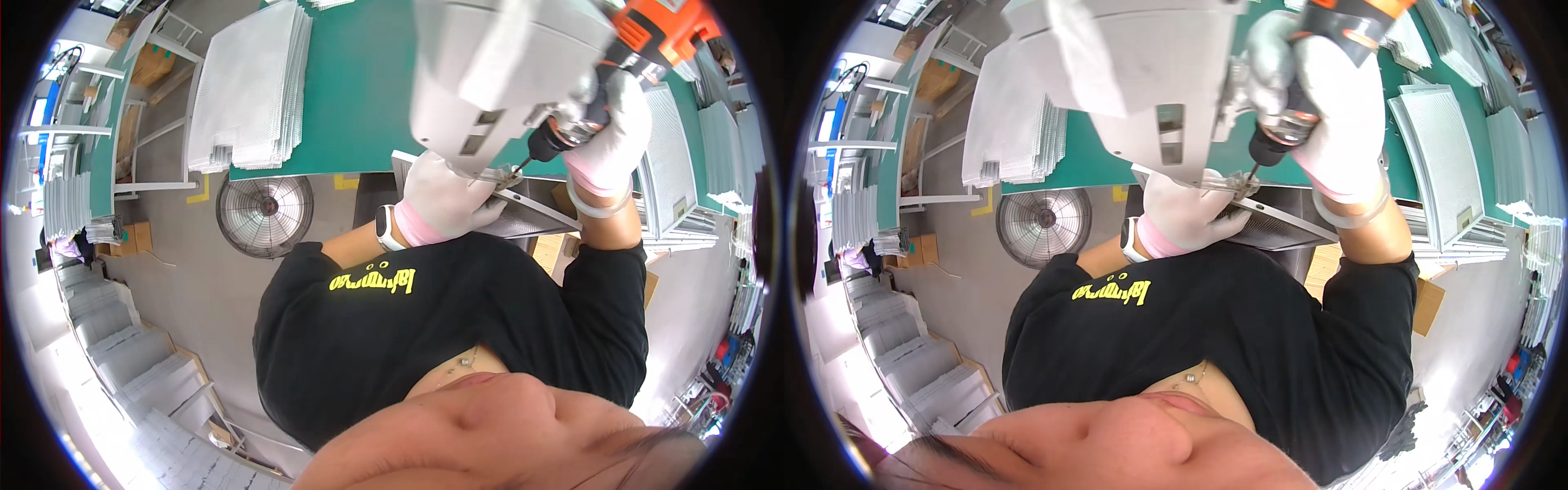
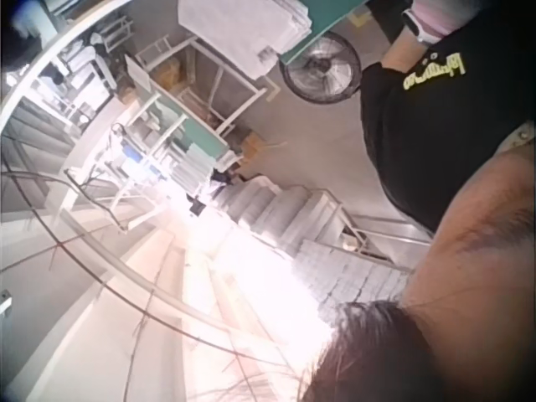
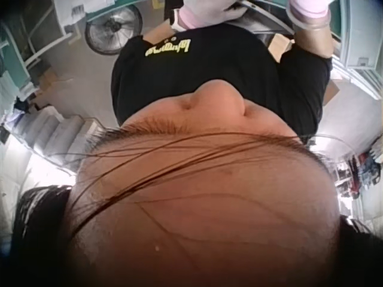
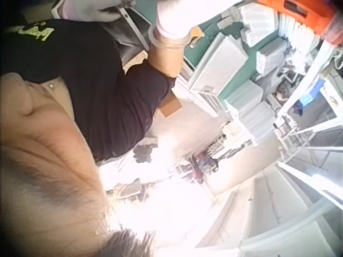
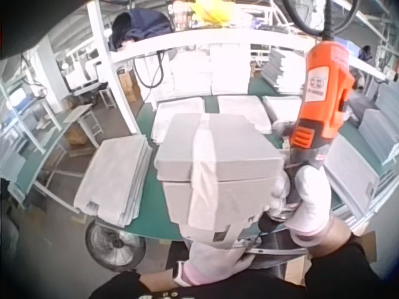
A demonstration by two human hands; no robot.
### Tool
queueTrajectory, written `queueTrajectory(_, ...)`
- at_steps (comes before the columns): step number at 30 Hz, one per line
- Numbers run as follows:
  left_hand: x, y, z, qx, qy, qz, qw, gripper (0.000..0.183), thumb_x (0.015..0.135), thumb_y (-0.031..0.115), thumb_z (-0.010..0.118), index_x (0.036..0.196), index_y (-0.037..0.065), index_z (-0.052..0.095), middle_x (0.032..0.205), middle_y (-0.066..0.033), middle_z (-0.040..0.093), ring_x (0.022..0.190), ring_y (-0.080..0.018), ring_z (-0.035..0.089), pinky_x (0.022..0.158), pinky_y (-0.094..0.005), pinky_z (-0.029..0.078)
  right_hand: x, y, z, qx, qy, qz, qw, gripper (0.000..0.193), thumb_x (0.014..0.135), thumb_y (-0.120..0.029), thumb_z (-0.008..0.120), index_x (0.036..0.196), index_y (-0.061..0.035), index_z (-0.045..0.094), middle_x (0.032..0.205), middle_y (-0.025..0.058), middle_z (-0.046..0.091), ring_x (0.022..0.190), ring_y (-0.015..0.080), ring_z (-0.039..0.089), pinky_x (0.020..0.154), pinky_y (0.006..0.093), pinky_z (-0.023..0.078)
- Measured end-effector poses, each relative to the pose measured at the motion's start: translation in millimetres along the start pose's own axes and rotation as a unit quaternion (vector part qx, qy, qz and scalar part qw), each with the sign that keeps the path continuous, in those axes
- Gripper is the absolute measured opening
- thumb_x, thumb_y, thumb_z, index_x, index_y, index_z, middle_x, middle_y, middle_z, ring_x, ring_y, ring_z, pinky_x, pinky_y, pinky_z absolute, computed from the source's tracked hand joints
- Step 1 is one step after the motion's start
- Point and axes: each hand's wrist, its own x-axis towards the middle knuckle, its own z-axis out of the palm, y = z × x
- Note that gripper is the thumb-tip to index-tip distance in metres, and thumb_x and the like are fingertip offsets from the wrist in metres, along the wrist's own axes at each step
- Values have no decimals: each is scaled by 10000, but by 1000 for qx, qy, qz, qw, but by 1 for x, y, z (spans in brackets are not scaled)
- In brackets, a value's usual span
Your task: The person assembles air filters by placing a mesh sheet on a table, attaching a plastic frame, and securing it with a power drill. They then use a yellow scraper to smooth the surface and stack the finished units. The process is repeated for multiple units.
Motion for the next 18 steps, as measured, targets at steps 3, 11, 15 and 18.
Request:
queueTrajectory(3, -4, -3, 5, -22, 0, 15, 1000, 321, 718, 295, 781, 1027, 214, 758, 761, 46, 623, 638, -155, 616, 551, -357, 452, -7, 0, -1, -10, 33, -8, 999, 341, 975, -311, 608, 1149, -21, 562, 878, 79, 643, 657, 151, 592, 547, 272, 465)
queueTrajectory(11, -2, -4, 13, -128, -10, -8, 992, 316, 720, 269, 755, 1025, 192, 725, 981, -6, 643, 882, -257, 630, 717, -394, 511, -14, 6, -3, -33, 73, -27, 996, 480, 948, -352, 646, 1249, 7, 539, 969, 87, 670, 738, 141, 633, 602, 263, 493)
queueTrajectory(15, 3, -3, 9, -126, -4, 1, 992, 302, 720, 254, 756, 1012, 188, 726, 986, 2, 638, 842, -244, 623, 677, -392, 501, -11, 10, -5, -60, 118, -40, 990, 553, 934, -372, 665, 1299, 21, 527, 1015, 90, 683, 778, 136, 653, 630, 258, 507)
queueTrajectory(18, 6, -5, 7, -64, 25, 21, 997, 320, 721, 268, 764, 1026, 175, 738, 809, -6, 616, 705, -215, 615, 608, -376, 475, 0, 14, -16, -94, 190, -66, 975, 501, 950, -347, 642, 1286, 11, 546, 1026, 73, 683, 829, 155, 667, 692, 285, 534)
